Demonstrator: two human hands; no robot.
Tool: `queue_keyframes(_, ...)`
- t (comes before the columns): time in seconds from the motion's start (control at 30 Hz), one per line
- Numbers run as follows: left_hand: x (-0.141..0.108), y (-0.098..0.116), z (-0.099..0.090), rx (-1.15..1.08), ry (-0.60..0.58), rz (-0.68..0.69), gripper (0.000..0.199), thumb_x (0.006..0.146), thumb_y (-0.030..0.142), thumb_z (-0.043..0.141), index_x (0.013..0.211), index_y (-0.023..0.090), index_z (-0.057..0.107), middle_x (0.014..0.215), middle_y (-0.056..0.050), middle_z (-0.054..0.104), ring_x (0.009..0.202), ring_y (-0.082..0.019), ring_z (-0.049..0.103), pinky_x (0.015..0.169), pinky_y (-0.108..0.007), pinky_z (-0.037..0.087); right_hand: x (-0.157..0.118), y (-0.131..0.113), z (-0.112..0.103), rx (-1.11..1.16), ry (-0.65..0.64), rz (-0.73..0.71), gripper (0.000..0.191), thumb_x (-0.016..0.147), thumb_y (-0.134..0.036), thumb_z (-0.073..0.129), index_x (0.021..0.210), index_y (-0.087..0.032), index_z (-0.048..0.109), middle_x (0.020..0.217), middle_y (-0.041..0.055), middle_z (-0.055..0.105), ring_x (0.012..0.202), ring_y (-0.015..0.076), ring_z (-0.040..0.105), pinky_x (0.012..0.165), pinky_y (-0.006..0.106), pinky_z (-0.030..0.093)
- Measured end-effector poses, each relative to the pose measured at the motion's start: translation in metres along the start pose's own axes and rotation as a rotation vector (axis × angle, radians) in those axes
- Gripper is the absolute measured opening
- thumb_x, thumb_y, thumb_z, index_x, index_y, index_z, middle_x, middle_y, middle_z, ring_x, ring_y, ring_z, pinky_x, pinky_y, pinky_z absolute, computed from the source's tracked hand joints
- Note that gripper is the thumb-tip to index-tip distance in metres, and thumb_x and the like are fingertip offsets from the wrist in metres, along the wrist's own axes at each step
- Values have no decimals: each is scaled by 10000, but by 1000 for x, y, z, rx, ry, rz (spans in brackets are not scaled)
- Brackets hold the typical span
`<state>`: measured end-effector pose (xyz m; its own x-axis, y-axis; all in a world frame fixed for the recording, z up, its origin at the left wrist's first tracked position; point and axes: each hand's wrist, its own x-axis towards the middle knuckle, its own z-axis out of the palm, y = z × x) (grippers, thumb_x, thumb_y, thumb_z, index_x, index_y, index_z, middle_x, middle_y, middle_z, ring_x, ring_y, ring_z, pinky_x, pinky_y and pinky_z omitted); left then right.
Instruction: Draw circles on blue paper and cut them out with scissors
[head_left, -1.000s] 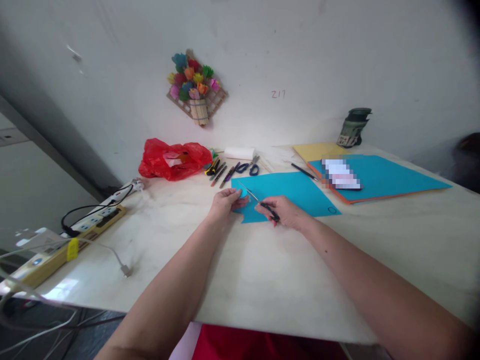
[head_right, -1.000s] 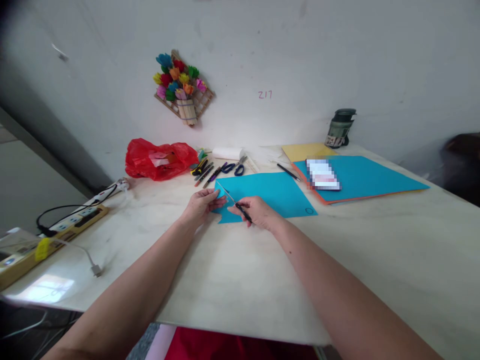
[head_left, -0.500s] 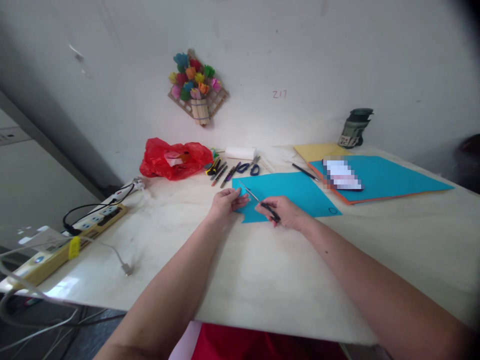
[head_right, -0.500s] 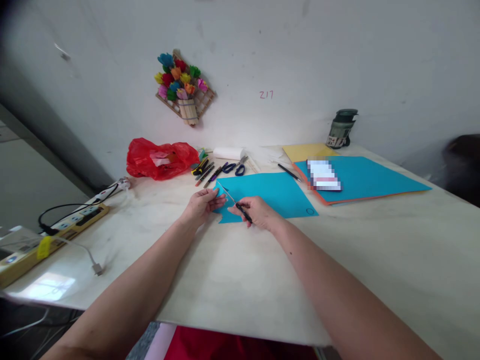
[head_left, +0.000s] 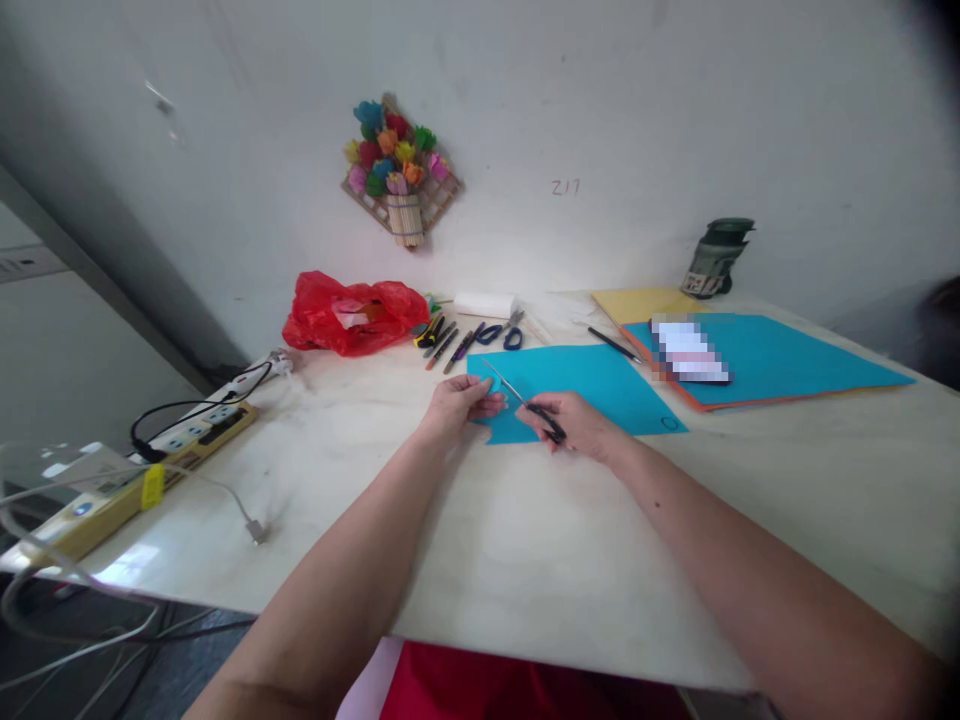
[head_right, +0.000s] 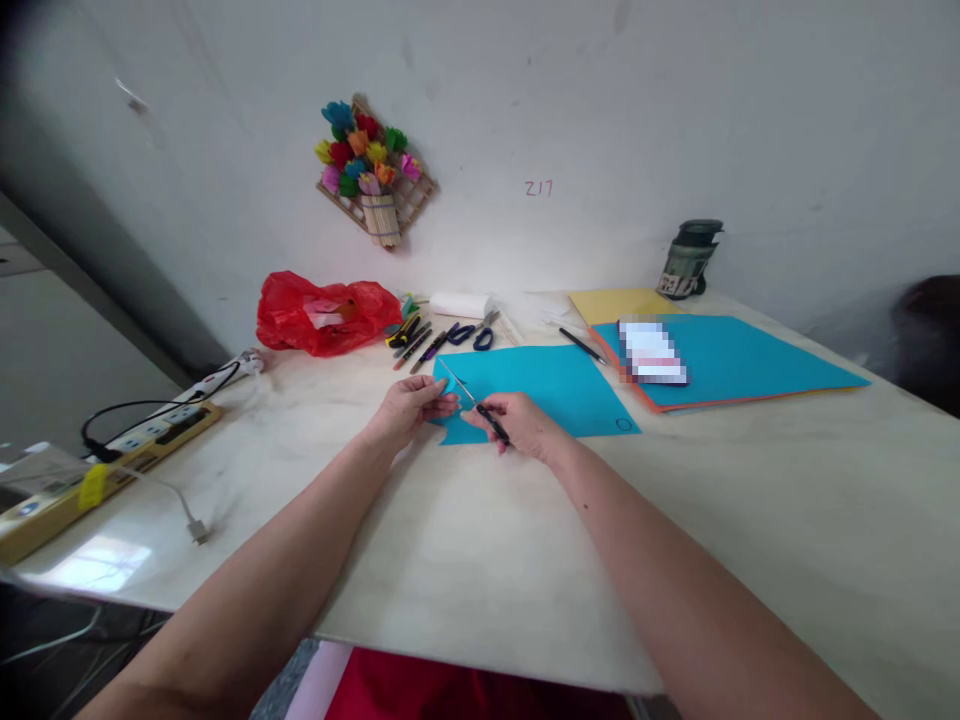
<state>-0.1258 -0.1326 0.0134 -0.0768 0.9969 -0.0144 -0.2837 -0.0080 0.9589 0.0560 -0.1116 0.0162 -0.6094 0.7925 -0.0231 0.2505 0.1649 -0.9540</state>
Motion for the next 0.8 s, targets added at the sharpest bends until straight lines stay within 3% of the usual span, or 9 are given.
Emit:
queue_keyframes(0.33,1,0,-4,-7,-1,-20,180,680,201,665,695,107,512,642,-92,653,545,-158,624,565,-268,505,6,10,0,46,-15,-60,312,648,-458,595,694,-153,547,482,-46,449,372,45,356,362,193,298)
queue_keyframes(0.8,3,1,-7,-23,38,-12,149,684,179,660,714,97,540,630,-93,647,543,-155,621,564,-263,504,4,4,2,44,-4,-36,295,636,-435,607,675,-148,549,479,-38,444,379,54,363,359,200,314)
